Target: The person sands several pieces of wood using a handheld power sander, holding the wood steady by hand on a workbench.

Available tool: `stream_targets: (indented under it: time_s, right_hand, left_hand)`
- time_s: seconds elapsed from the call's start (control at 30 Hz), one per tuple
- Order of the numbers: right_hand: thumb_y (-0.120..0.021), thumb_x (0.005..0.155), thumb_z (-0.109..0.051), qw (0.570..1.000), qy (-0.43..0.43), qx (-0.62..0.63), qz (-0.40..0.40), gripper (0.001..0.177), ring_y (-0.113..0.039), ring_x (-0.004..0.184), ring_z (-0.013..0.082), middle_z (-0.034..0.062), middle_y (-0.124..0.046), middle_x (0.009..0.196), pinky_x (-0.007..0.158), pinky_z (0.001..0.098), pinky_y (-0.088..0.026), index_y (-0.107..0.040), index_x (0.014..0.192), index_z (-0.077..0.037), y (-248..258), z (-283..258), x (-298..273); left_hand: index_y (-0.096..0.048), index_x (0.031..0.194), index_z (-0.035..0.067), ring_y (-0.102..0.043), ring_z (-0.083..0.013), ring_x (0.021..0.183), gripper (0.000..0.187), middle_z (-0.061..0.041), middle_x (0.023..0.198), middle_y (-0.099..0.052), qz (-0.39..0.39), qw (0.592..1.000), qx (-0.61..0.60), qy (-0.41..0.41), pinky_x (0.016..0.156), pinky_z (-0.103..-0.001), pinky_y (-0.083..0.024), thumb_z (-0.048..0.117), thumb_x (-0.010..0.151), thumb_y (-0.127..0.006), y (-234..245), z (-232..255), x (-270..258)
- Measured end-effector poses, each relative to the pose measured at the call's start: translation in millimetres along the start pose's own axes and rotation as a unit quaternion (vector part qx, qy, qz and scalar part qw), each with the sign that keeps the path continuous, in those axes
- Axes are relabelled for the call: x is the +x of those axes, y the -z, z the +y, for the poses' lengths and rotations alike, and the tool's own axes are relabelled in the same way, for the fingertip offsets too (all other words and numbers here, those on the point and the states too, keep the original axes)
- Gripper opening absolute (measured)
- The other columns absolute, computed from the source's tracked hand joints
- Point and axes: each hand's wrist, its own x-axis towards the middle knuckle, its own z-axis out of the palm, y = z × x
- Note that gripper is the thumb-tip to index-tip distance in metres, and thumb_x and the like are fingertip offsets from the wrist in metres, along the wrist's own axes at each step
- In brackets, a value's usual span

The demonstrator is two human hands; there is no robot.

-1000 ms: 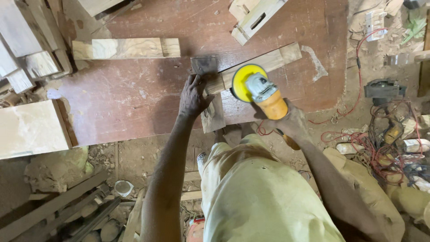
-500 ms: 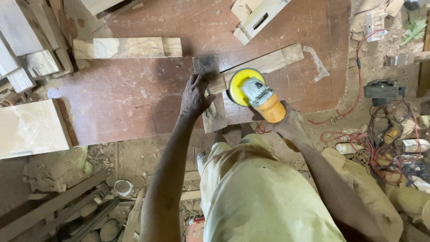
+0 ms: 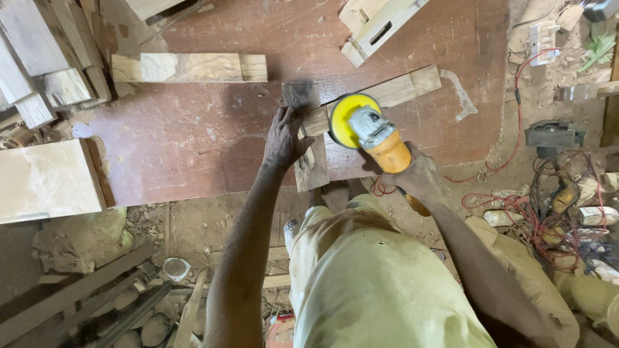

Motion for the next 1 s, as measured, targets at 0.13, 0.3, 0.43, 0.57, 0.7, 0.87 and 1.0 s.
stream_targets:
  time_s: [0.13,0.3,0.43,0.57,0.7,0.87,1.0]
  right_hand:
    - [-0.089,0.055,-0.031,1.0,0.001,-0.024,-0.009,0.067,-0.074,0.091,0.0361,0.0177,-0.076,0.096,0.082,0.0466,-0.056,-0.065,0.113,-0.009,-6.8,-11.1,4.9]
    - [-0.088,0.056,-0.031,1.0,0.006,-0.014,0.009,0.066,-0.073,0.092,0.0361,0.0182,-0.076,0.096,0.082,0.0472,-0.056,-0.065,0.114,-0.009,-2.3,-15.1,9.2]
    - [-0.086,0.057,-0.029,1.0,-0.02,0.004,0.015,0.063,-0.074,0.091,0.0348,0.018,-0.075,0.097,0.082,0.0458,-0.057,-0.065,0.114,-0.009,8.7,-11.7,7.4]
    - [-0.088,0.055,-0.027,0.999,-0.035,0.005,0.03,0.068,-0.073,0.093,0.0327,0.0166,-0.076,0.098,0.083,0.0445,-0.056,-0.065,0.117,-0.009,17.5,-1.9,10.5]
    - [-0.089,0.058,-0.028,0.996,-0.061,0.014,0.065,0.067,-0.073,0.095,0.0327,0.0166,-0.075,0.101,0.084,0.0448,-0.056,-0.067,0.118,-0.008,26.1,22.7,19.8]
    - [-0.09,0.059,-0.026,0.991,-0.079,0.046,0.098,0.069,-0.073,0.095,0.0293,0.0145,-0.076,0.104,0.086,0.0432,-0.055,-0.068,0.122,-0.009,43.7,66.5,29.3]
    - [-0.091,0.062,-0.023,0.987,-0.088,0.068,0.118,0.068,-0.074,0.093,0.0268,0.0144,-0.076,0.105,0.084,0.0417,-0.057,-0.067,0.123,-0.006,56.2,91.8,43.5]
  left_hand:
    - [-0.064,0.128,0.003,-0.05,-0.0346,0.124,0.067,-0.014,0.133,-0.055,-0.011,1.0,0.013,0.006,0.105,-0.046,-0.048,0.028,0.07,-0.087,-3.0,-3.0,1.6]
    - [-0.063,0.133,0.005,-0.05,-0.0345,0.126,0.069,-0.012,0.134,-0.055,-0.006,1.0,-0.01,0.01,0.105,-0.046,-0.049,0.026,0.071,-0.087,-0.7,-2.6,-1.6]
    - [-0.062,0.135,0.007,-0.05,-0.0329,0.127,0.071,-0.01,0.136,-0.055,-0.017,1.0,-0.007,0.022,0.106,-0.044,-0.049,0.025,0.072,-0.087,-3.2,-2.2,-1.2]
    - [-0.06,0.138,0.005,-0.048,-0.0328,0.126,0.076,-0.011,0.138,-0.054,-0.021,1.0,0.013,0.009,0.107,-0.044,-0.048,0.025,0.071,-0.088,-5.5,-2.5,2.2]
    - [-0.061,0.138,0.002,-0.048,-0.0346,0.124,0.077,-0.013,0.136,-0.054,-0.023,0.999,0.028,-0.004,0.106,-0.045,-0.048,0.023,0.069,-0.088,-5.8,-2.4,4.4]
    - [-0.067,0.122,0.0,-0.049,-0.0336,0.125,0.06,-0.011,0.127,-0.056,-0.026,0.999,0.038,0.016,0.104,-0.044,-0.049,0.023,0.071,-0.088,-6.2,0.1,1.7]
    - [-0.068,0.115,0.001,-0.05,-0.0336,0.124,0.054,-0.011,0.125,-0.057,-0.019,0.999,0.04,0.016,0.103,-0.045,-0.049,0.022,0.07,-0.089,-5.6,2.1,2.9]
